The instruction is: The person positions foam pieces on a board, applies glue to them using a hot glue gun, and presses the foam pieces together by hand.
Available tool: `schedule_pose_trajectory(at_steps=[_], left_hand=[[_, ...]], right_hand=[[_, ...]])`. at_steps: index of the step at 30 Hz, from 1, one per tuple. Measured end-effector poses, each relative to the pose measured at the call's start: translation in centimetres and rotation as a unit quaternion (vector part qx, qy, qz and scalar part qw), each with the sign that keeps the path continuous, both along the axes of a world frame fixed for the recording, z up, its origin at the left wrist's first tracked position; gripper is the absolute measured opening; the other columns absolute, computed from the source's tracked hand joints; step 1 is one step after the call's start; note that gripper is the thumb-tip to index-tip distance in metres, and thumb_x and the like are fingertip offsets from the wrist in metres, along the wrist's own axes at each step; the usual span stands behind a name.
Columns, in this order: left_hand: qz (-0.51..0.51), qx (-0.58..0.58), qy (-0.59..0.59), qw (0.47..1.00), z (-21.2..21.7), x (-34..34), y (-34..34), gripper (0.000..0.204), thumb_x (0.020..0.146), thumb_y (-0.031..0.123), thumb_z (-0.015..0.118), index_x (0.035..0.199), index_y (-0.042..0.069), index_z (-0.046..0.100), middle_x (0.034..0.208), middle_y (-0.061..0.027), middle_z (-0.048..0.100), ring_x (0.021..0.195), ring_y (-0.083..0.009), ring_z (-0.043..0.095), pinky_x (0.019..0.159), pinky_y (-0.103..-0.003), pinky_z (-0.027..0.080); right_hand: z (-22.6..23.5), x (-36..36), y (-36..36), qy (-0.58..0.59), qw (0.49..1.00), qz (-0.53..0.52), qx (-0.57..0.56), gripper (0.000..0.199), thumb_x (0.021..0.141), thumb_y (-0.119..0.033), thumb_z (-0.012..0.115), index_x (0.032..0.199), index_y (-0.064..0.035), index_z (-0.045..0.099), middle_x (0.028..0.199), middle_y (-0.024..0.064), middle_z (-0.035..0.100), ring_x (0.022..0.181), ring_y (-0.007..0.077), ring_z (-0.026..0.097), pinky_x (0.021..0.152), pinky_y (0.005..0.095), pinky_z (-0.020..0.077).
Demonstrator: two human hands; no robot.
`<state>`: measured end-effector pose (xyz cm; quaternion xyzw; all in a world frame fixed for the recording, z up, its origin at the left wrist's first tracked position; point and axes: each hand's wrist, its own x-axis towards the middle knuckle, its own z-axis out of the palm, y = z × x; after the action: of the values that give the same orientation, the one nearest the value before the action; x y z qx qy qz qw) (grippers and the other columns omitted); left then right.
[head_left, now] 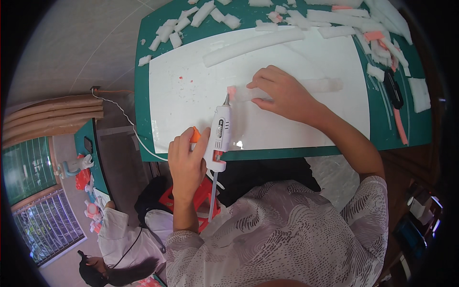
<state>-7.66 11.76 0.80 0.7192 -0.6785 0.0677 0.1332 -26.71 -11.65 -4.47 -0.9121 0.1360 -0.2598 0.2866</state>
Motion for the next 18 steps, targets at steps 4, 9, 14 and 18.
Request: schedule_pose_trajectory(at_steps=[4, 9, 14, 18], left_hand=[[-0.003, 0.0, 0.001, 1.0, 0.03, -0.25, -0.21, 0.058, 0.067, -0.005, 0.062, 0.122, 0.008, 0.068, 0.114, -0.0137, 0.06, 0.089, -0.0267, 0.057, 0.075, -0.038, 0.044], [0.002, 0.003, 0.0, 1.0, -0.2, -0.24, -0.23, 0.058, 0.067, -0.006, 0.062, 0.123, 0.008, 0.068, 0.114, -0.0136, 0.06, 0.09, -0.0264, 0.057, 0.075, -0.038, 0.044], [0.004, 0.006, 0.0, 1.0, -0.26, -0.07, -0.02, 0.059, 0.067, -0.006, 0.062, 0.124, 0.008, 0.068, 0.115, -0.0137, 0.059, 0.09, -0.0264, 0.057, 0.075, -0.038, 0.043], [0.007, 0.01, 0.004, 1.0, -0.35, -0.07, -0.04, 0.06, 0.067, -0.006, 0.061, 0.125, 0.008, 0.067, 0.115, -0.0139, 0.059, 0.09, -0.0268, 0.056, 0.075, -0.039, 0.043]], right_hand=[[-0.13, -0.02, -0.02, 0.005, 1.0, 0.0, -0.005, 0.025, 0.08, -0.011, 0.077, 0.102, -0.0027, 0.068, 0.103, 0.0089, 0.062, 0.101, 0.0268, 0.059, 0.088, 0.0369, 0.0506], [-0.06, -0.01, 0.02, 0.004, 1.0, -0.001, -0.002, 0.025, 0.08, -0.011, 0.076, 0.102, -0.0026, 0.068, 0.103, 0.0091, 0.062, 0.101, 0.027, 0.059, 0.089, 0.0371, 0.0506], [0.06, 0.04, 0.04, 0.007, 1.0, 0.0, -0.002, 0.024, 0.081, -0.011, 0.076, 0.102, -0.0028, 0.068, 0.104, 0.0096, 0.063, 0.102, 0.0276, 0.059, 0.09, 0.0372, 0.0505], [0.01, -0.01, 0.03, 0.011, 1.0, -0.003, 0.003, 0.024, 0.081, -0.011, 0.076, 0.102, -0.003, 0.068, 0.104, 0.0098, 0.063, 0.102, 0.0275, 0.059, 0.09, 0.0374, 0.0505]])
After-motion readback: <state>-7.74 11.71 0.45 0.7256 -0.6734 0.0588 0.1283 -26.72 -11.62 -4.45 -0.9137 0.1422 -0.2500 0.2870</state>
